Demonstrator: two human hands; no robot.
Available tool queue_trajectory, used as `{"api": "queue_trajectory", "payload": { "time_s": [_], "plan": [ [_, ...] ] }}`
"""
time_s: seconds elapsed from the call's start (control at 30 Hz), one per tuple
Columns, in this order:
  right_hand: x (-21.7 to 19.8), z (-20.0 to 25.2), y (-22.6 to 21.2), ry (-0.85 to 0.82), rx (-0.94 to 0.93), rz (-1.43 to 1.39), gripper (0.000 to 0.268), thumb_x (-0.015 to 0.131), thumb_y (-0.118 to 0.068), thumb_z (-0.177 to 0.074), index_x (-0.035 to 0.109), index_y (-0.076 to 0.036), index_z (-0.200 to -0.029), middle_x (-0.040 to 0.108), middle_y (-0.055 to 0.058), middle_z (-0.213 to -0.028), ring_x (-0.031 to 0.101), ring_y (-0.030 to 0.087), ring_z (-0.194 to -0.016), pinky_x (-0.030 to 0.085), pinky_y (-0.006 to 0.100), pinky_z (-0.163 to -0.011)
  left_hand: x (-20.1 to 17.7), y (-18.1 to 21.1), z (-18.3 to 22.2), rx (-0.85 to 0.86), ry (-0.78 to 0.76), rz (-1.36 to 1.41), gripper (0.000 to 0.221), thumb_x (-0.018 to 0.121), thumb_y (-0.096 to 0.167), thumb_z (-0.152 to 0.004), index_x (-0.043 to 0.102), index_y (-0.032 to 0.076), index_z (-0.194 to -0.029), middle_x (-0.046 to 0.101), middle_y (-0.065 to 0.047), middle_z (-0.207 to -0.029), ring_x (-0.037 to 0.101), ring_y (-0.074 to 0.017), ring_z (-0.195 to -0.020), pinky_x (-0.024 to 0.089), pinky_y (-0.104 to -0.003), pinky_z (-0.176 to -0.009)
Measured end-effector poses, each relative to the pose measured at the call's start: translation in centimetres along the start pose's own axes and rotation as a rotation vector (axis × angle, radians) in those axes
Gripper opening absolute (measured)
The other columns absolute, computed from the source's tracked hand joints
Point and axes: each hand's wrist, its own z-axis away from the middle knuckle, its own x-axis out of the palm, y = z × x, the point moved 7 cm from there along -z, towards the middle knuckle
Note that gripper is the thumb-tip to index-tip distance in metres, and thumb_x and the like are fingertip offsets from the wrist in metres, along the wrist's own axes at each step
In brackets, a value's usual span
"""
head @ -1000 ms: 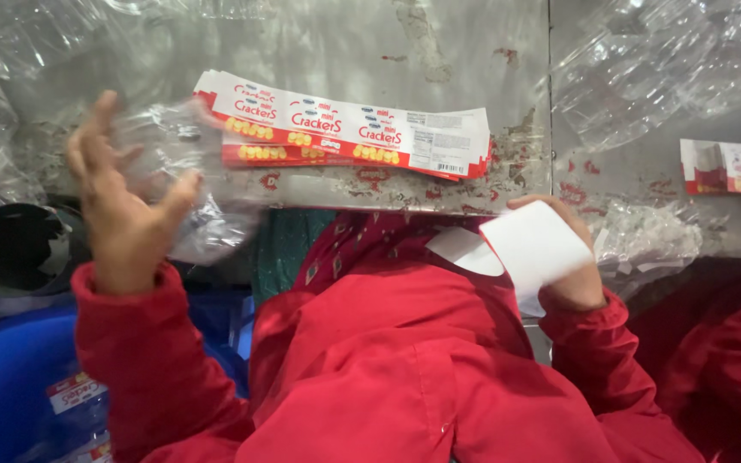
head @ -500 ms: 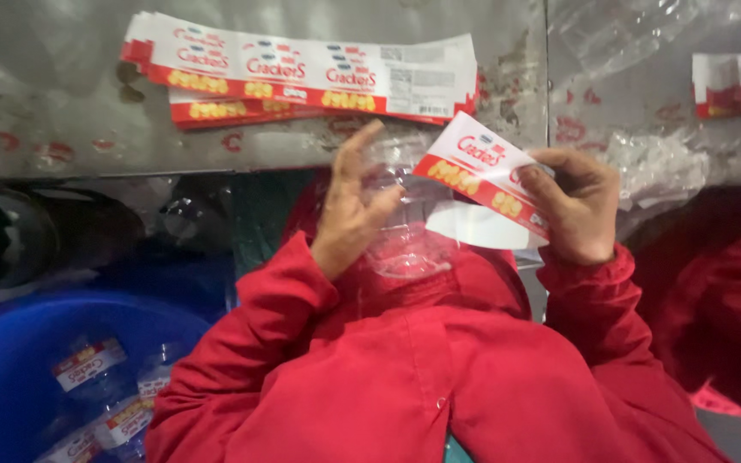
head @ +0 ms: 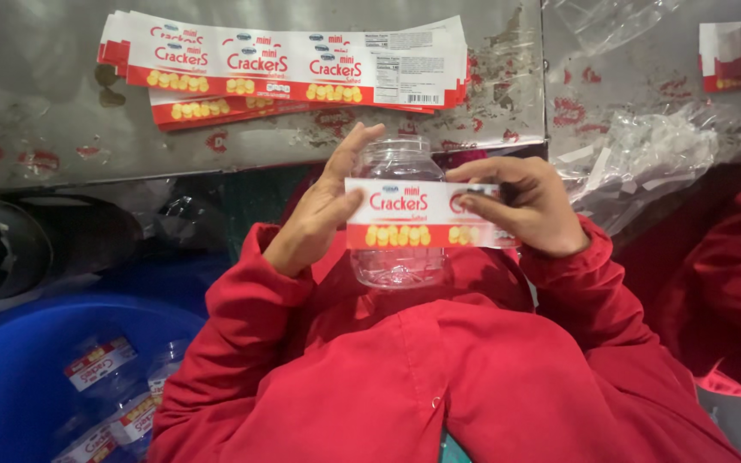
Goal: The person applies adhesive labels to clear plastic jars by peeling the labels from a stack and smoothing them onto the sides of the jars by hand.
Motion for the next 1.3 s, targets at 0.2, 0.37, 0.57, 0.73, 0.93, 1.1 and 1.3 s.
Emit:
{"api": "queue_trajectory", "payload": {
  "time_s": [0.2,0.37,0.57,0.73,0.93,1.1,1.3],
  "plan": [
    [0.3,-0.1,0.5,-0.060,0.002,-0.059,0.030,0.070,0.002,-0.095,0.068,0.002,-0.125,0.076,0.005,-0.103,0.069,0.004,-0.092,0.055,0.020,-0.076,0.4,1.0,-0.2,-0.065,-0.059,-0.070,0.086,0.068,0.016,-0.098,0.019,0.008,-0.167,0.016,-0.014,-0.176,0.016,-0.0286,-0.164,0.020,-0.038,-0.130],
    [0.3,-0.6,3.3,-0.009,0.102,0.246,0.046,0.078,-0.003,-0.089,0.066,-0.005,-0.133,0.070,0.005,-0.084,0.051,0.007,-0.061,0.040,0.025,-0.054,0.1,0.3,0.0,-0.175,-0.077,-0.009,0.087,0.068,0.007,-0.097,0.017,0.010,-0.167,0.037,-0.016,-0.159,0.041,-0.0254,-0.147,0.039,-0.036,-0.119],
    [2.9,-1.1,2.4,0.081,-0.262,0.432,0.085,0.080,-0.003,-0.081,0.038,-0.007,-0.155,0.067,0.012,-0.118,0.066,0.023,-0.093,0.055,0.033,-0.084,-3.4,-2.1,0.2,-0.294,0.224,0.067,0.066,0.066,0.001,-0.089,0.043,0.009,-0.150,0.059,-0.005,-0.119,0.062,-0.0131,-0.095,0.055,-0.029,-0.069],
    [3.3,0.4,-1.0,0.214,-0.572,0.570,0.110,0.086,-0.010,-0.069,0.022,-0.006,-0.158,0.040,0.025,-0.156,0.044,0.043,-0.142,0.037,0.052,-0.116,-4.1,-3.5,0.5,-0.111,0.133,0.336,0.024,0.074,0.009,-0.101,0.055,-0.002,-0.108,0.066,-0.005,-0.093,0.058,-0.0099,-0.075,0.047,-0.023,-0.064],
    [4.0,3.4,-5.2,0.438,-1.162,0.622,0.092,0.078,-0.041,-0.098,0.022,-0.020,-0.168,0.013,0.025,-0.172,0.026,0.045,-0.161,0.024,0.064,-0.132,-0.9,-0.4,1.1,0.122,0.406,0.211,0.022,0.066,0.022,-0.100,0.054,0.004,-0.105,0.064,-0.003,-0.077,0.058,-0.0097,-0.063,0.053,-0.024,-0.063],
    [3.8,3.8,-9.2,0.454,-1.058,0.778,0.024,0.088,-0.025,-0.074,0.079,-0.029,-0.096,0.042,0.002,-0.162,0.024,0.037,-0.154,0.022,0.053,-0.126,3.0,4.5,3.1,0.434,0.386,-0.256,0.030,0.074,0.007,-0.093,0.046,0.006,-0.102,0.063,-0.002,-0.083,0.063,-0.0087,-0.071,0.054,-0.023,-0.064],
    [2.2,4.0,-12.8,0.244,-1.028,0.281,0.031,0.084,-0.006,-0.079,0.079,-0.023,-0.104,0.067,0.004,-0.140,0.043,0.033,-0.152,0.030,0.051,-0.132,5.8,6.1,4.5,0.600,0.363,-0.575,0.035,0.080,0.001,-0.090,0.048,0.003,-0.105,0.063,-0.005,-0.084,0.060,-0.0097,-0.072,0.051,-0.024,-0.065]
  ]
}}
